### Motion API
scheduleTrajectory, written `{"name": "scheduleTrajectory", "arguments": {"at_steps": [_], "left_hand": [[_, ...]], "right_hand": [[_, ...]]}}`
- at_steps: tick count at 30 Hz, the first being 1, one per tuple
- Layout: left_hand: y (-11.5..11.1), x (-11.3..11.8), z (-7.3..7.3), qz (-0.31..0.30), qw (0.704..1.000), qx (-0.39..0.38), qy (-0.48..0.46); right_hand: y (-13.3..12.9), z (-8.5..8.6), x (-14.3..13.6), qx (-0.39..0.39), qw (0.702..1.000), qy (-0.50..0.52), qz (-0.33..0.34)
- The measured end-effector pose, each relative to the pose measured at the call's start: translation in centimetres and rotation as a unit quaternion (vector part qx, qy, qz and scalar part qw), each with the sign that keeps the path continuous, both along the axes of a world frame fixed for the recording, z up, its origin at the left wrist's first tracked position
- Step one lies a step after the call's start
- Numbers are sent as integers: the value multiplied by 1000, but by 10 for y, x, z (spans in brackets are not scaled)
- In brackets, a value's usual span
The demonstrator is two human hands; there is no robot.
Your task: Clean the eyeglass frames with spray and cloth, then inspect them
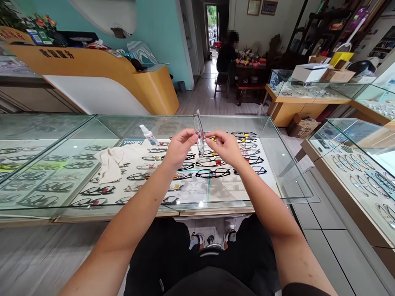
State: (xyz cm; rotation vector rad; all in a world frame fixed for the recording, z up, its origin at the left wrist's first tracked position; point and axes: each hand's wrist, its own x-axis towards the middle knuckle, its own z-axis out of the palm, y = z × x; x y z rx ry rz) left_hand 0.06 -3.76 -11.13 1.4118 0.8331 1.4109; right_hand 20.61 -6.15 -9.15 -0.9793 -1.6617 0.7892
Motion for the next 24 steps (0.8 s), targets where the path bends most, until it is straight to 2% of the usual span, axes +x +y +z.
{"name": "scheduleTrajectory", "arguments": {"at_steps": [4, 9, 18, 24], "left_hand": [[-5, 4, -1, -19, 1000, 1, -18], [-7, 4, -4, -6, 999, -17, -26], [-11, 7, -2, -31, 998, -34, -32], [-7, 8, -6, -19, 998, -49, -47]], "right_hand": [[-2, -14, 0, -43, 998, 11, 36], [2, -24, -3, -73, 995, 22, 70], [2, -24, -3, -70, 995, 19, 63], [1, -20, -3, -64, 997, 21, 49]]}}
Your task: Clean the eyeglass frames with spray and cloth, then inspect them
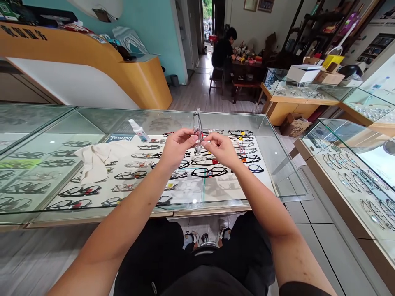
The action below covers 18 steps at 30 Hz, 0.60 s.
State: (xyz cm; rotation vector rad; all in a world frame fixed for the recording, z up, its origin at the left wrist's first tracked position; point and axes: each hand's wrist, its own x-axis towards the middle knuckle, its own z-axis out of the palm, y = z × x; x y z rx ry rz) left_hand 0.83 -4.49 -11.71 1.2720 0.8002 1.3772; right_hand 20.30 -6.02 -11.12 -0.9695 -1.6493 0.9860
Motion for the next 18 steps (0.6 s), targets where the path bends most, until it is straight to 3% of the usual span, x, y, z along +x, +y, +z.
{"name": "scheduleTrajectory", "arguments": {"at_steps": [10, 15, 18], "left_hand": [[5, -7, -3, 54, 997, 16, 47], [7, -10, -6, 47, 994, 49, 90], [5, -9, -6, 29, 990, 62, 125]], "right_hand": [[1, 0, 11, 92, 979, -29, -178], [3, 7, 25, 185, 931, -45, -312], [3, 11, 32, 221, 909, -37, -353]]}}
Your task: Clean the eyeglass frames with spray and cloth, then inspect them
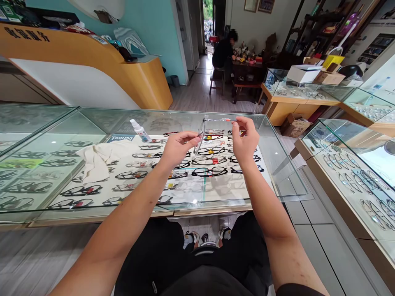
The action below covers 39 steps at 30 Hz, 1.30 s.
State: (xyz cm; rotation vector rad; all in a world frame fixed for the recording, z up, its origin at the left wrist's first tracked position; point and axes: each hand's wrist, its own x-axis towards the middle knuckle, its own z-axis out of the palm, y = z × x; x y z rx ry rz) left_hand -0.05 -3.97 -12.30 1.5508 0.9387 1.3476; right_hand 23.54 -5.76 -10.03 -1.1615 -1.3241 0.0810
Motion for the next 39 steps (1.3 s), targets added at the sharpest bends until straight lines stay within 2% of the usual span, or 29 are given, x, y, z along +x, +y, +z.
{"name": "scheduleTrajectory", "arguments": {"at_steps": [3, 9, 12, 15, 18, 26, 31, 39], "left_hand": [[-1, 2, 1, -14, 1000, -18, -7], [-1, 2, 4, -3, 993, -66, -101], [-3, 2, 6, -6, 992, -67, -107], [-5, 4, 5, -25, 996, -48, -76], [-5, 7, 2, -36, 998, -26, -54], [-6, 8, 1, -47, 998, -12, -27], [-7, 9, 2, -31, 999, 6, -4], [-5, 12, -6, -2, 998, -21, -64]], "right_hand": [[-2, 1, 1, 0, 1000, -18, -3], [-7, -2, -11, 13, 999, 5, 42], [-8, -8, -20, -33, 991, 21, 129], [-8, -13, -28, -110, 960, 65, 249], [-7, -16, -33, -133, 938, 112, 299], [-4, -20, -36, -128, 931, 157, 305], [-4, -20, -37, -137, 932, 147, 301], [-4, -14, -35, -171, 931, 146, 287]]}}
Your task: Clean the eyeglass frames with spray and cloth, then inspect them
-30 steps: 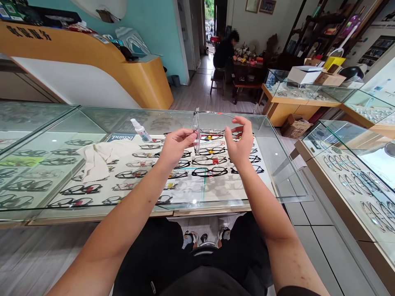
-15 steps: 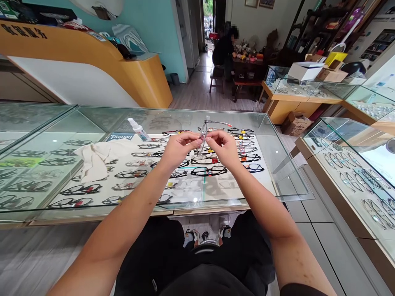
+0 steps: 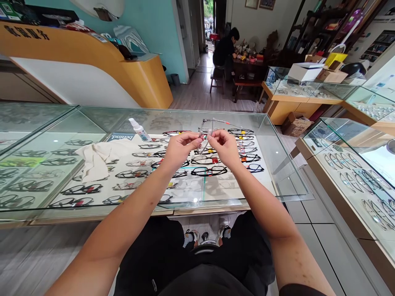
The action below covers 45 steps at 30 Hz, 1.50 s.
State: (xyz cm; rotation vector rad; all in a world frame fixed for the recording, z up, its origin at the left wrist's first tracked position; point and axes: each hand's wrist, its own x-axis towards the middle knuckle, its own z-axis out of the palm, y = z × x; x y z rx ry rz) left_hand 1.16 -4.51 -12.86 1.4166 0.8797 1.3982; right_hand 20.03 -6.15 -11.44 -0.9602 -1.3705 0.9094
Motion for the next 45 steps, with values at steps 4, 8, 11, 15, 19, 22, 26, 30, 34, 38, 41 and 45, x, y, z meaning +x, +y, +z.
{"name": "scheduleTrajectory", "arguments": {"at_steps": [4, 8, 11, 15, 19, 22, 26, 30, 34, 38, 41, 45], "left_hand": [[1, -4, 4, 34, 996, -48, -65], [4, -9, 10, 63, 986, -65, -138], [7, -12, 12, 74, 979, -59, -182], [9, -15, 11, 89, 973, -54, -207], [8, -14, 11, 78, 974, -64, -202], [5, -11, 10, 70, 984, -49, -159], [-3, -3, 8, 53, 997, 32, -53], [-10, 5, 5, 29, 997, 76, -8], [-12, 7, 3, 24, 996, 88, 2], [-17, 9, 3, 20, 995, 94, 16], [-22, 9, 7, 10, 994, 99, 40], [-13, -13, 24, 104, 979, 151, 90]], "right_hand": [[3, 3, 6, -23, 1000, 5, -16], [4, 4, 10, -82, 996, 25, -19], [5, 1, 9, -122, 990, 63, 5], [7, 0, 8, -158, 982, 102, 28], [0, 10, 15, -220, 971, 16, 86], [-11, 17, 16, -159, 972, -95, 145], [-19, 10, 5, 86, 978, -191, 8], [-17, -6, -4, 194, 936, -293, -18], [-14, -14, -4, 190, 937, -294, -7], [-15, -11, -4, 181, 943, -279, 3], [-16, -8, -2, 166, 946, -279, 8], [-12, -7, 4, 163, 940, -298, -8]]}}
